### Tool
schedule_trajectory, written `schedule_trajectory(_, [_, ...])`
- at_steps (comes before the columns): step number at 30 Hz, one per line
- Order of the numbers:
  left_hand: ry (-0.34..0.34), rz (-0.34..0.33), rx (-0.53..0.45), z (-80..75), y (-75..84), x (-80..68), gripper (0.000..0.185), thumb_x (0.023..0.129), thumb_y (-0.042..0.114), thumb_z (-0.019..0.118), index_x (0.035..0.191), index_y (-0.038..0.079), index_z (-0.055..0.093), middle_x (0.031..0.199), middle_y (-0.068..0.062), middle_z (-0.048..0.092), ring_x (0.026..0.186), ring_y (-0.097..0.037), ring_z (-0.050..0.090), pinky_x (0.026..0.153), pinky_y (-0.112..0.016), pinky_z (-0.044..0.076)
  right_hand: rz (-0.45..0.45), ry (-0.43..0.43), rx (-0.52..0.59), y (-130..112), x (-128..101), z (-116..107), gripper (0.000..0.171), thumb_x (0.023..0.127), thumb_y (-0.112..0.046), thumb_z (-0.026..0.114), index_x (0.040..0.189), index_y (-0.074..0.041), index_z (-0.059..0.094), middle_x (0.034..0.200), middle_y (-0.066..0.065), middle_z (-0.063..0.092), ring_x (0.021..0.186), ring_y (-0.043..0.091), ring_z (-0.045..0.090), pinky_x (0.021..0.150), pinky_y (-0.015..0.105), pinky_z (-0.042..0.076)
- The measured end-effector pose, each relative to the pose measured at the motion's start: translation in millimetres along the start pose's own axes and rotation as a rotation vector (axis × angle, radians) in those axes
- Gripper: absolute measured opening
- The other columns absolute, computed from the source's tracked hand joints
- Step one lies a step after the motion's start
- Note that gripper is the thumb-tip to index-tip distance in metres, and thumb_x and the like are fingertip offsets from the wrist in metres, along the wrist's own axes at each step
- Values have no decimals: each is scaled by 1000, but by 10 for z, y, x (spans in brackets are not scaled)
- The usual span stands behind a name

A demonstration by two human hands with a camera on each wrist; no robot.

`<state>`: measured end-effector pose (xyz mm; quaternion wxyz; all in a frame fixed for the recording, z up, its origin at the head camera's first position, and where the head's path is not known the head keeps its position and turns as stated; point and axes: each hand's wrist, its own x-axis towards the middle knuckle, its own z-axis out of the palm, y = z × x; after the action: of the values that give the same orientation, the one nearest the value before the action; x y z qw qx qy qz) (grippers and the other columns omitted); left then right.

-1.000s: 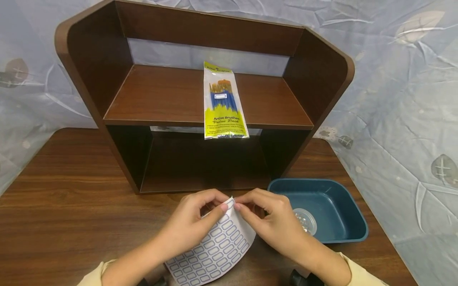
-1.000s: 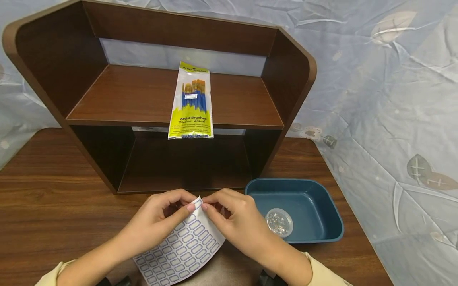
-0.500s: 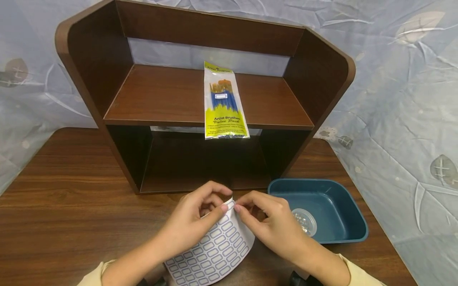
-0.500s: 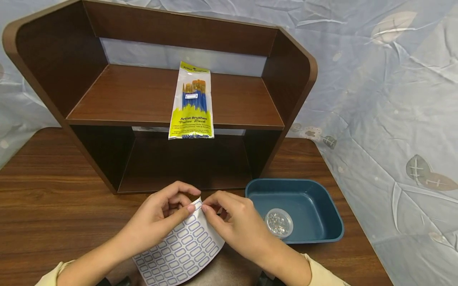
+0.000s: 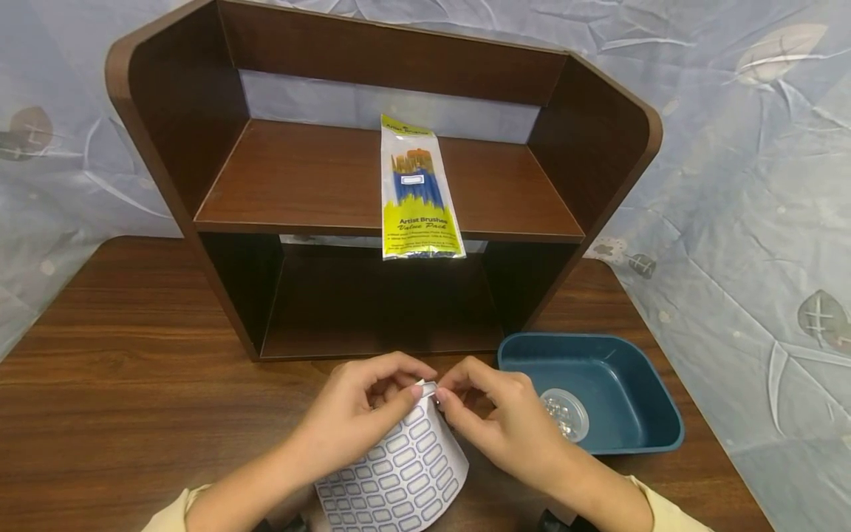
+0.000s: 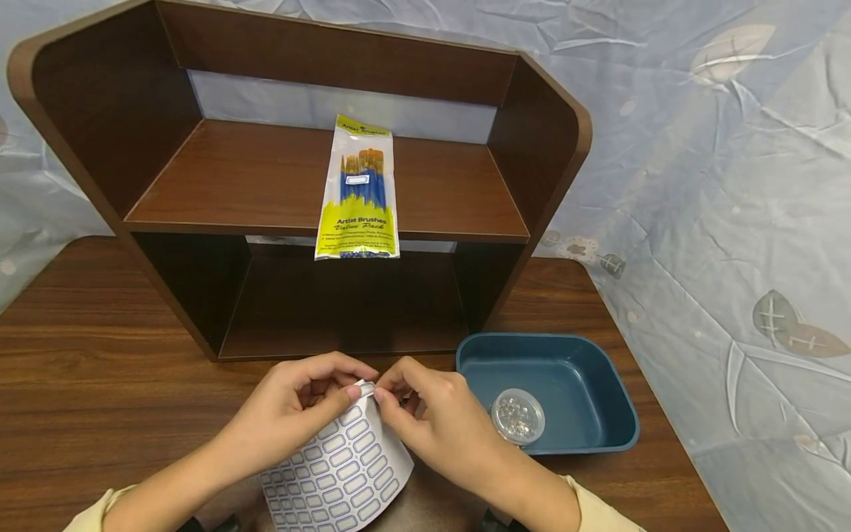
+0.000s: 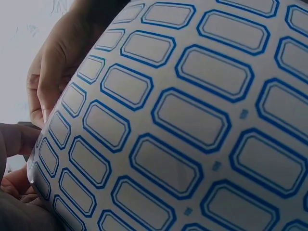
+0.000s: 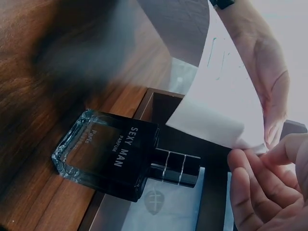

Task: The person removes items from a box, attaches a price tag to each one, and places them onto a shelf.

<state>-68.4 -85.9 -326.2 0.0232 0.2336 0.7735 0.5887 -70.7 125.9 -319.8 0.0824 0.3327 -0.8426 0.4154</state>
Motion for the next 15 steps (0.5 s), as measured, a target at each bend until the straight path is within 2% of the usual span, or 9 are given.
schedule_trajectory(3, [7, 12, -4, -2, -16, -4, 13, 90, 9, 65, 102, 14, 69, 81, 1, 71, 58, -2, 54, 50, -22, 50, 1, -10, 14, -2, -5, -4, 5, 94, -19, 64, 92, -15, 62, 84, -6, 71, 72, -1, 62, 54, 14, 51])
schedule_trajectory(7, [39, 25, 4, -10, -33, -4, 5, 91, 16, 66, 94, 16, 71, 78, 2, 70, 57, -1, 54, 49, -22, 49, 19, -20, 33, -8, -10, -8, 4, 94, -19, 64, 93, -16, 62, 84, -6, 71, 72, -1, 62, 51, 15, 50])
schedule_trajectory(10, [61, 12, 11, -19, -29, 0, 9, 93, 23, 65, 89, 18, 71, 75, 3, 69, 56, -1, 55, 48, -23, 50, 36, -35, 64, -16, -14, -9, 4, 93, -15, 65, 94, -17, 61, 84, -5, 71, 70, -1, 61, 52, 17, 52])
schedule_trajectory(15, [56, -12, 0, -25, -26, 3, 12, 94, 25, 64, 86, 18, 71, 75, 2, 70, 56, -4, 59, 50, -24, 52, 18, -59, 120, -12, -27, 1, 7, 92, -8, 64, 94, -14, 60, 84, 0, 71, 70, 3, 66, 59, 22, 57])
